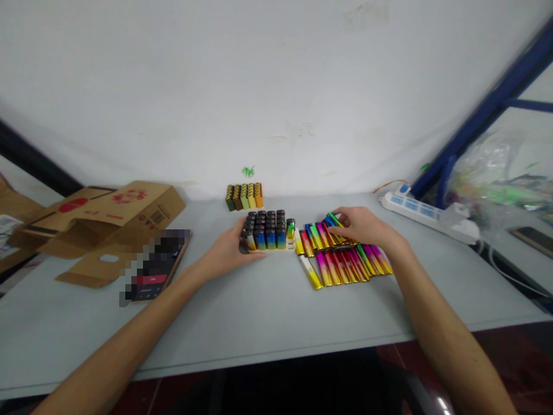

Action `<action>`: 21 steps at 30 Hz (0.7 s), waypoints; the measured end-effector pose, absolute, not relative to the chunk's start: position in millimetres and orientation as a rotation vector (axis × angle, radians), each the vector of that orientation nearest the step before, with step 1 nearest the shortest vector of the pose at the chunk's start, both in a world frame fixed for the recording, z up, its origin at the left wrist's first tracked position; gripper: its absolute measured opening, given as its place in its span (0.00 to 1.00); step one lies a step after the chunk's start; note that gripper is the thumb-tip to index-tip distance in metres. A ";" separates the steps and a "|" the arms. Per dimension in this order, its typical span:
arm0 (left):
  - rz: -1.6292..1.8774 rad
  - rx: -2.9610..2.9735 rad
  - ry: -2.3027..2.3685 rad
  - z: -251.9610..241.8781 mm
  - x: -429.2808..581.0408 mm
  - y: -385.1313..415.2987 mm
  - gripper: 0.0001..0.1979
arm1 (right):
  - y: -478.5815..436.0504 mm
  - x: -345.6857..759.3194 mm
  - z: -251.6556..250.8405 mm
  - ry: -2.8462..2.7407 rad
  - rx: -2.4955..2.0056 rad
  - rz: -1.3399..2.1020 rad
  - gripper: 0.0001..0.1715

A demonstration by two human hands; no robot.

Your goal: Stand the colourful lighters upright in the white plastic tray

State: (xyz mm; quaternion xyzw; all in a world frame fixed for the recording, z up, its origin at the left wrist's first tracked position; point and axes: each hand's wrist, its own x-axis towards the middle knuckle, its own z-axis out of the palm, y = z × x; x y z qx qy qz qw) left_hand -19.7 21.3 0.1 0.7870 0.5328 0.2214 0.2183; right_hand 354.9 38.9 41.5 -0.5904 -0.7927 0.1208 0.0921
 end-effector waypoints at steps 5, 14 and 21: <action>0.604 2.186 1.468 -1.2 -20.2 22.3 0.55 | 37.4 355.6 40.7 -2.366 -1.755 0.371 0.35; 0.608 2.199 1.438 -3.4 -22.2 23.4 0.55 | 36.5 367.1 36.5 -2.385 -1.748 0.361 0.40; 0.632 2.227 1.417 -4.2 -22.4 24.3 0.53 | 41.4 375.0 26.9 -2.407 -1.685 0.307 0.41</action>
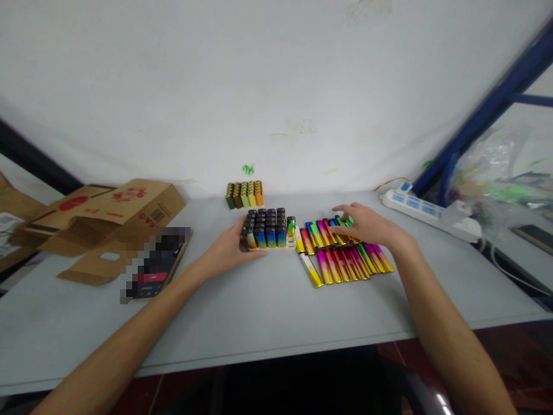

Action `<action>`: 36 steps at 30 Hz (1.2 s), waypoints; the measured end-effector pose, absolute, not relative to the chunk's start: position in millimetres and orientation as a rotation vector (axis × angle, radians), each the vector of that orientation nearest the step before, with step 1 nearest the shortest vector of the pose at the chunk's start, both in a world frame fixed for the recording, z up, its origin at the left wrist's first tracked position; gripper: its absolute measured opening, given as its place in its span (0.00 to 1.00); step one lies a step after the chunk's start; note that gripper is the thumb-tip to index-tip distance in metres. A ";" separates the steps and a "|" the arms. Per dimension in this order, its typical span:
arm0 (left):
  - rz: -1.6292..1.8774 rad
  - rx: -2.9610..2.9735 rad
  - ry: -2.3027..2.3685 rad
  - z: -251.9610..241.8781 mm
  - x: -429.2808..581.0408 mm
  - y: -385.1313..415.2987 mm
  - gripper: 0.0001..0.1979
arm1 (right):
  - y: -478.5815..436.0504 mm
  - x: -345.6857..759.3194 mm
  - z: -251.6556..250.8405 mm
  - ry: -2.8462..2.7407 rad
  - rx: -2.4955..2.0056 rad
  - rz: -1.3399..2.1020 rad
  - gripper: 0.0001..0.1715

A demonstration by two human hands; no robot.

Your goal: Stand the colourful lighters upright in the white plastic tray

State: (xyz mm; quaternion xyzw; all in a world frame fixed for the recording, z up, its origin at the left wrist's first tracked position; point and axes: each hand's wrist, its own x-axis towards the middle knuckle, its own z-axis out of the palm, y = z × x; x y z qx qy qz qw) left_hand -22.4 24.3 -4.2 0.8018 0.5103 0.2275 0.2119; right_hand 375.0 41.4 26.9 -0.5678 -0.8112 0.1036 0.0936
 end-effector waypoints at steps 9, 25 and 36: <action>0.621 2.224 1.416 -4.7 -22.0 24.5 0.55 | 26.3 330.1 39.9 -2.255 -1.295 0.343 0.33; 0.628 2.227 1.401 -1.0 -19.4 21.3 0.53 | 18.2 263.6 14.5 -2.128 -1.119 0.570 0.11; 0.616 2.211 1.406 -2.5 -20.7 23.2 0.56 | 16.6 299.5 45.2 -2.030 -1.227 0.454 0.28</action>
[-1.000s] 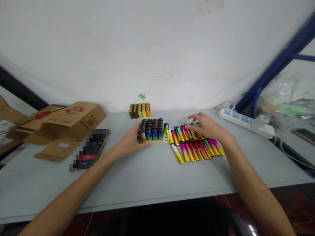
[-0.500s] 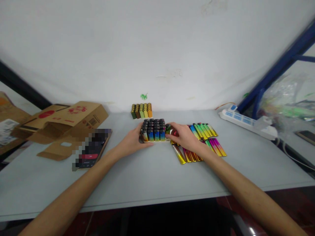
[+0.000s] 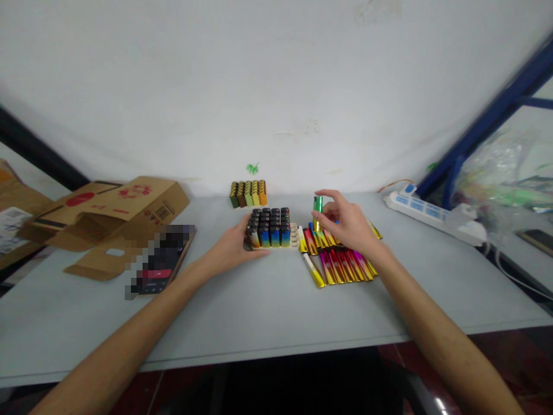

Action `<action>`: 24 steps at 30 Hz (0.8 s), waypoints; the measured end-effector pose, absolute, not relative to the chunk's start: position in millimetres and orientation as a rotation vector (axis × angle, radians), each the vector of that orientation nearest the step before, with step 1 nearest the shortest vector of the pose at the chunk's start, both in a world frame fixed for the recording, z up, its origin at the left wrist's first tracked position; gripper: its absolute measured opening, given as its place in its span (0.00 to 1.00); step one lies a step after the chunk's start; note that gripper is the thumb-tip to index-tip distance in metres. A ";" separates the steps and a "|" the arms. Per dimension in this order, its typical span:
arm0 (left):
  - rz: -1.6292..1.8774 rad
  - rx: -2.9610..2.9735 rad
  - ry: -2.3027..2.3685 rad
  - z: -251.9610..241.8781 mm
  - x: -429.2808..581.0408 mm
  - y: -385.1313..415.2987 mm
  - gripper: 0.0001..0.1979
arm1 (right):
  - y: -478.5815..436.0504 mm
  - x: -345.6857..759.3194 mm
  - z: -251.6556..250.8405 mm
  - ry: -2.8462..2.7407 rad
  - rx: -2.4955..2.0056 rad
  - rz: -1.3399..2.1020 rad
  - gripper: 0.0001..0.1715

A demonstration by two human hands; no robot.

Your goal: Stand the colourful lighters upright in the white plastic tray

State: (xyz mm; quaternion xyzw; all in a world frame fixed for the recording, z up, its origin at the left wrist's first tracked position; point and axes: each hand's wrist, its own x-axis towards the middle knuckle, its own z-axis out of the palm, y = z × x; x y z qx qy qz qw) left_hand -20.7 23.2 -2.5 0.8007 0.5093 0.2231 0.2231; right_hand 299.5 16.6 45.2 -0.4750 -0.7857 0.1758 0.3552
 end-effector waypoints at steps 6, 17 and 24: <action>0.605 2.207 1.429 -1.9 -20.3 22.5 0.56 | 28.9 323.6 37.7 -2.339 -1.361 0.333 0.22; 0.604 2.228 1.420 -0.9 -20.5 22.1 0.55 | 32.4 330.4 35.1 -2.480 -1.409 0.278 0.21; 0.602 2.216 1.429 -1.2 -19.7 21.3 0.56 | 24.3 309.0 35.7 -2.330 -1.232 0.301 0.24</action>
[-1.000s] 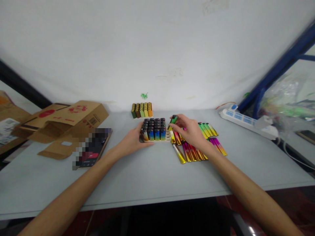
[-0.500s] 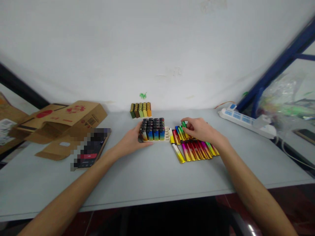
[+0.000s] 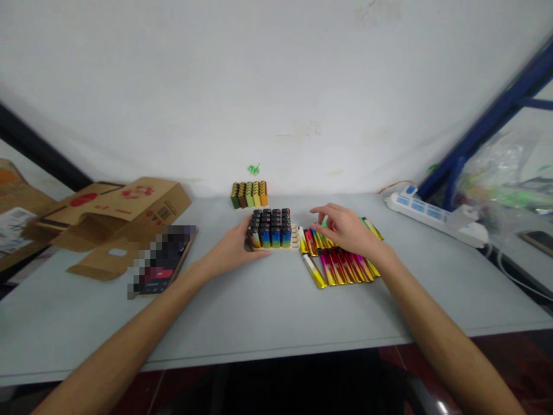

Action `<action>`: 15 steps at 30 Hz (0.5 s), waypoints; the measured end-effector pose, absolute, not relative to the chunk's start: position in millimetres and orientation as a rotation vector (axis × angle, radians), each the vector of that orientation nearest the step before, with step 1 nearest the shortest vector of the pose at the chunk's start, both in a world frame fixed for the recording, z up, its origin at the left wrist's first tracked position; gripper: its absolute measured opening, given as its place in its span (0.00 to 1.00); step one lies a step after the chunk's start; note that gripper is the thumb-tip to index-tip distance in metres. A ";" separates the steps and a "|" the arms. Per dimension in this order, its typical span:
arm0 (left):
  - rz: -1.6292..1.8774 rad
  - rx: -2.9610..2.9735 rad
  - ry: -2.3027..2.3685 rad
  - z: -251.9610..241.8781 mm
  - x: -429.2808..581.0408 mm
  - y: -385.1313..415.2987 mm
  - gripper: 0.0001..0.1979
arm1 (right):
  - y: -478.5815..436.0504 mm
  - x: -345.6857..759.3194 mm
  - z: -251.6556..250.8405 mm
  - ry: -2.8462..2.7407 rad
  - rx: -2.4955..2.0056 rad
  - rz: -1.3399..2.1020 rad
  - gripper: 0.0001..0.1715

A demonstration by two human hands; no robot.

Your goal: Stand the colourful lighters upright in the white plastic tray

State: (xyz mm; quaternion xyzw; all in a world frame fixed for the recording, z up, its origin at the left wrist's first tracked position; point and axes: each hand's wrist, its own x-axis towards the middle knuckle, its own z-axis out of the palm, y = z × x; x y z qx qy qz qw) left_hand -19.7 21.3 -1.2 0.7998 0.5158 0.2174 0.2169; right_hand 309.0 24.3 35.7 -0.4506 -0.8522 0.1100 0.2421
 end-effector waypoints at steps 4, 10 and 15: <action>0.622 2.218 1.397 -2.3 -20.2 22.1 0.55 | 19.2 282.6 23.2 -2.292 -1.071 0.440 0.41; 0.654 2.227 1.373 -5.1 -21.2 24.5 0.53 | 21.9 263.7 9.8 -2.254 -1.009 0.707 0.58; 0.684 2.228 1.349 -5.4 -20.7 24.6 0.53 | 30.4 256.9 10.0 -2.241 -1.041 0.766 0.61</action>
